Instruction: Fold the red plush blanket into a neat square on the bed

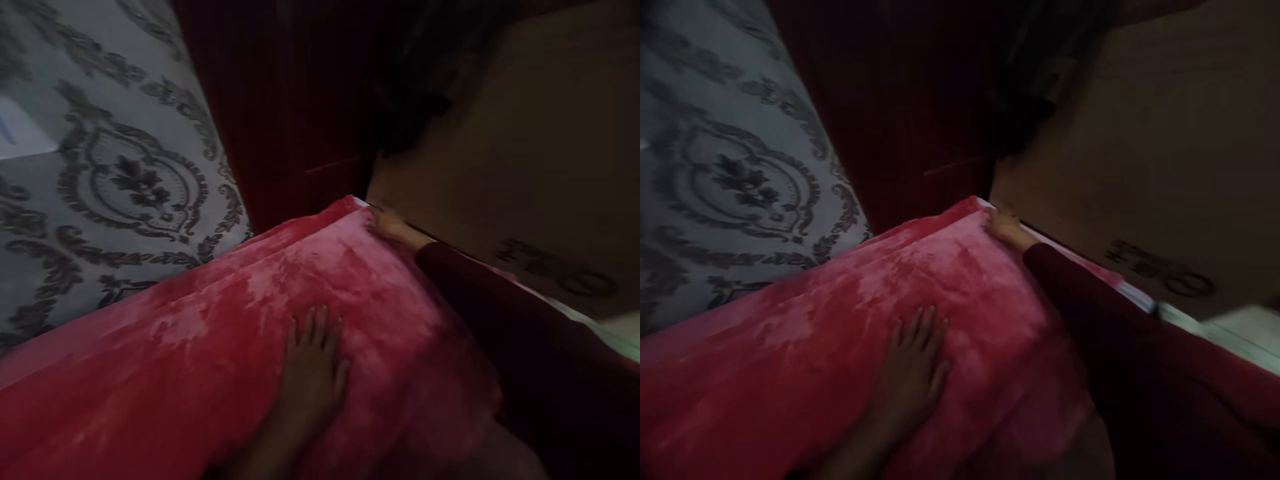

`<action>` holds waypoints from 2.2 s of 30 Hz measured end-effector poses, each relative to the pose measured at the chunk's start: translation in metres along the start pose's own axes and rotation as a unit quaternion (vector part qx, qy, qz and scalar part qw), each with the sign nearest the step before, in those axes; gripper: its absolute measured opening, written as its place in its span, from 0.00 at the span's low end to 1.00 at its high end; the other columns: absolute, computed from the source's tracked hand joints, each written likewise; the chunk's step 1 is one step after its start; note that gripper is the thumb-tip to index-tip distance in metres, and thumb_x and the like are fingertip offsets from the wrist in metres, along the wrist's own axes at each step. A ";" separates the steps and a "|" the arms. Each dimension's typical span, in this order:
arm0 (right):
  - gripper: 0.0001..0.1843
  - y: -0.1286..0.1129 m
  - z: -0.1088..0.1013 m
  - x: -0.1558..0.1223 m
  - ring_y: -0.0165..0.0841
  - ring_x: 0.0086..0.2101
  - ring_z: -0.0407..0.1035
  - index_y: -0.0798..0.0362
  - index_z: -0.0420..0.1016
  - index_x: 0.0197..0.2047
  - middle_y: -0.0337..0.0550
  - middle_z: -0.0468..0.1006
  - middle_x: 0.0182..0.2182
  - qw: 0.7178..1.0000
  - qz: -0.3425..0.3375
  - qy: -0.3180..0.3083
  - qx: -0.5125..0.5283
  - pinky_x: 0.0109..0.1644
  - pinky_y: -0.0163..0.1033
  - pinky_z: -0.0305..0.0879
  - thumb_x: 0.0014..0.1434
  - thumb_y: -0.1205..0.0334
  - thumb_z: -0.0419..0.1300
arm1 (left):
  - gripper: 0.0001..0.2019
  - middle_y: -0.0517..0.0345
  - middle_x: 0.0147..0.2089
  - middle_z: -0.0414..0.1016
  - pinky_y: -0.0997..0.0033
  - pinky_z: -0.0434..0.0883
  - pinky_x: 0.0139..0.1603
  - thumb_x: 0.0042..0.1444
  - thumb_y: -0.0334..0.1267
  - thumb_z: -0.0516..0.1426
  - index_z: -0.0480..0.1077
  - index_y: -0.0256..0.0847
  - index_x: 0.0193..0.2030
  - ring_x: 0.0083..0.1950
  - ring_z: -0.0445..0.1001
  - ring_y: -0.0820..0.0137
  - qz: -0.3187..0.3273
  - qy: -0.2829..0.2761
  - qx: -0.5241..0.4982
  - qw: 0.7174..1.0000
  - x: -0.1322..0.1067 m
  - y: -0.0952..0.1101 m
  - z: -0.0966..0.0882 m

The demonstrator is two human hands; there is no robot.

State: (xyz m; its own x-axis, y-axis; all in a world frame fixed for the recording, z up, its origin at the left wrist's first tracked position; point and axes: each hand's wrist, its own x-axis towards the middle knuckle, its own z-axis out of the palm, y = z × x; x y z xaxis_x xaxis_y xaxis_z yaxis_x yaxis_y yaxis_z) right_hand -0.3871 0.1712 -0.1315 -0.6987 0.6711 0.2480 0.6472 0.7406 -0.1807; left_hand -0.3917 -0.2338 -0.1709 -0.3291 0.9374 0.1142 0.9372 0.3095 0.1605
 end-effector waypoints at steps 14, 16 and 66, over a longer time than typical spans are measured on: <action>0.33 0.092 -0.028 -0.201 0.50 0.72 0.50 0.49 0.55 0.78 0.52 0.56 0.75 0.983 0.162 -0.035 -0.077 0.73 0.63 0.49 0.76 0.47 0.39 | 0.28 0.43 0.79 0.54 0.27 0.54 0.74 0.70 0.43 0.52 0.62 0.41 0.75 0.79 0.53 0.43 0.033 0.019 0.073 0.997 0.009 0.005 -0.012; 0.33 0.097 -0.027 -0.202 0.48 0.72 0.53 0.50 0.56 0.78 0.53 0.58 0.74 0.984 0.160 -0.022 -0.073 0.73 0.61 0.50 0.76 0.48 0.38 | 0.28 0.47 0.79 0.54 0.29 0.53 0.76 0.70 0.42 0.51 0.62 0.44 0.75 0.80 0.53 0.47 0.095 -0.004 0.062 0.994 0.006 0.006 -0.014; 0.30 0.122 -0.005 -0.202 0.50 0.54 0.70 0.54 0.82 0.54 0.56 0.81 0.53 0.941 0.207 0.220 0.152 0.60 0.56 0.65 0.71 0.53 0.41 | 0.21 0.36 0.63 0.76 0.57 0.70 0.61 0.73 0.43 0.47 0.73 0.34 0.61 0.65 0.73 0.52 -0.162 0.040 0.057 0.984 0.291 -0.016 -0.029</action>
State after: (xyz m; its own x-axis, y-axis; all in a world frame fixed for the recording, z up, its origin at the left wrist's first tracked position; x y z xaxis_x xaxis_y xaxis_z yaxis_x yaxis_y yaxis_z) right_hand -0.1657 0.1258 -0.1991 -0.1682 0.8745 0.4549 0.6719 0.4394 -0.5962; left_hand -0.5057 0.0294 -0.1119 -0.6161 0.7727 0.1524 0.7873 0.6098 0.0908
